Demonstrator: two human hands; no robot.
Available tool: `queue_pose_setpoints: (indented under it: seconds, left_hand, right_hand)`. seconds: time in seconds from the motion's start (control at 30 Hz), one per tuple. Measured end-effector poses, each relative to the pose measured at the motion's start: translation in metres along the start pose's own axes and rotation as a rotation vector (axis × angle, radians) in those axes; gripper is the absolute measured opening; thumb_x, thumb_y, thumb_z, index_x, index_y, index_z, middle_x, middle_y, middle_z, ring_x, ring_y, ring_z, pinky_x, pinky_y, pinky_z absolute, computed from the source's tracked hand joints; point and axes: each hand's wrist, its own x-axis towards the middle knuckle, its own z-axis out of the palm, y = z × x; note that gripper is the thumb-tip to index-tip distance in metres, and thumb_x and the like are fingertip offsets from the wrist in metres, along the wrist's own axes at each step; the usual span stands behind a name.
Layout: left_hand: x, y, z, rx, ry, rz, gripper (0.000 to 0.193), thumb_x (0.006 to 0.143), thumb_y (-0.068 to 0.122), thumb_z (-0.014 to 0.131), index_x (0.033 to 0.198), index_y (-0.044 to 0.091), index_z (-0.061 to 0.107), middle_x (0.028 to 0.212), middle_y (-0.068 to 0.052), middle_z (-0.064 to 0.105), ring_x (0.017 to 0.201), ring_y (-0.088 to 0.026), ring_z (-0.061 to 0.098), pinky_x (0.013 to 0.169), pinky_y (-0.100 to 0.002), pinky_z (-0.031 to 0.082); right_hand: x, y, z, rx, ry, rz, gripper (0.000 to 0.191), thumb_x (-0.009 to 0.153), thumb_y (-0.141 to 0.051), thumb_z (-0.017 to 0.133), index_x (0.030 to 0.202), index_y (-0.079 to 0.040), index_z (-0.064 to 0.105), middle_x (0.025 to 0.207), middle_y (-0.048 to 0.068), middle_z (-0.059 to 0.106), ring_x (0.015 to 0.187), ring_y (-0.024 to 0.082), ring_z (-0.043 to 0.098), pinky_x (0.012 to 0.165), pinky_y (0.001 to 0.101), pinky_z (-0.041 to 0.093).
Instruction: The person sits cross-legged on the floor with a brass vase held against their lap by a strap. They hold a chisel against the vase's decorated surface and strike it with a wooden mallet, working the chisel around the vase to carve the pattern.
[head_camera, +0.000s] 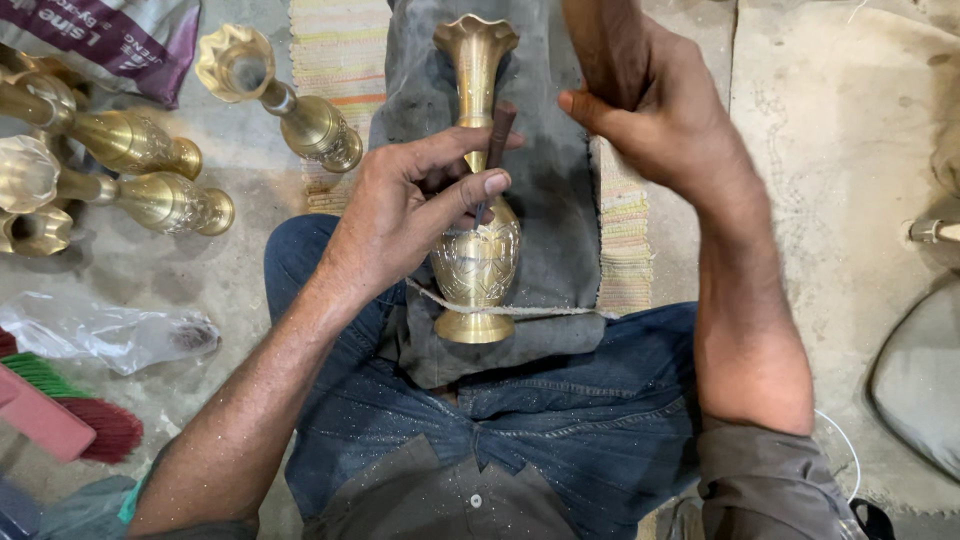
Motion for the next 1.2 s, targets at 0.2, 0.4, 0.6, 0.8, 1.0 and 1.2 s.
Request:
queue_pose_setpoints:
  seconds: [0.2, 0.4, 0.6, 0.8, 1.0, 1.2]
  left_hand:
    - [-0.001, -0.001, -0.001, 0.017, -0.015, 0.011, 0.038, 0.102, 0.022, 0.069, 0.137, 0.01, 0.066, 0.083, -0.002, 0.074, 0.076, -0.005, 0.074, 0.069, -0.024, 0.068]
    - [-0.001, -0.002, 0.0, -0.012, -0.016, 0.027, 0.038, 0.102, 0.021, 0.069, 0.139, 0.01, 0.065, 0.091, -0.002, 0.075, 0.083, -0.005, 0.072, 0.072, -0.024, 0.068]
    - [0.0, -0.002, 0.0, -0.028, -0.019, -0.005, 0.039, 0.102, 0.023, 0.069, 0.139, 0.012, 0.066, 0.091, -0.001, 0.074, 0.082, -0.005, 0.073, 0.073, -0.024, 0.068]
    - [-0.001, 0.0, -0.001, -0.026, -0.034, -0.028, 0.04, 0.101, 0.022, 0.069, 0.14, 0.013, 0.066, 0.09, 0.0, 0.074, 0.08, -0.005, 0.071, 0.072, -0.023, 0.067]
    - [-0.001, 0.0, -0.001, -0.059, -0.038, 0.007, 0.04, 0.102, 0.022, 0.068, 0.14, 0.014, 0.064, 0.099, 0.002, 0.075, 0.084, -0.005, 0.072, 0.074, -0.023, 0.067]
    - [-0.002, -0.002, -0.003, -0.008, -0.044, -0.002, 0.038, 0.103, 0.023, 0.068, 0.14, 0.015, 0.065, 0.088, 0.001, 0.073, 0.081, -0.006, 0.073, 0.072, -0.023, 0.066]
  right_hand:
    - [-0.003, -0.004, -0.005, -0.009, 0.001, 0.03, 0.023, 0.096, -0.009, 0.082, 0.096, 0.0, 0.061, 0.081, 0.015, 0.063, 0.076, 0.028, 0.064, 0.064, 0.0392, 0.05]
    - [-0.001, -0.009, -0.004, 0.009, -0.016, 0.073, 0.025, 0.095, -0.012, 0.083, 0.099, -0.002, 0.061, 0.081, 0.013, 0.064, 0.076, 0.027, 0.067, 0.063, 0.0421, 0.05]
    - [0.0, -0.01, -0.001, 0.082, 0.018, 0.005, 0.027, 0.092, -0.009, 0.083, 0.105, -0.002, 0.061, 0.084, 0.012, 0.065, 0.078, 0.029, 0.066, 0.067, 0.0416, 0.051]
    - [-0.002, -0.007, 0.001, 0.059, 0.036, -0.017, 0.027, 0.094, -0.01, 0.085, 0.107, -0.002, 0.062, 0.089, 0.012, 0.07, 0.086, 0.03, 0.069, 0.073, 0.0414, 0.055]
    - [-0.002, -0.003, 0.002, 0.135, -0.02, 0.1, 0.023, 0.095, -0.011, 0.083, 0.107, -0.004, 0.065, 0.088, 0.012, 0.071, 0.083, 0.029, 0.071, 0.069, 0.0423, 0.054]
    - [-0.003, -0.001, 0.002, 0.123, 0.001, 0.039, 0.028, 0.096, -0.01, 0.084, 0.113, -0.004, 0.063, 0.091, 0.012, 0.07, 0.087, 0.028, 0.069, 0.073, 0.0414, 0.054]
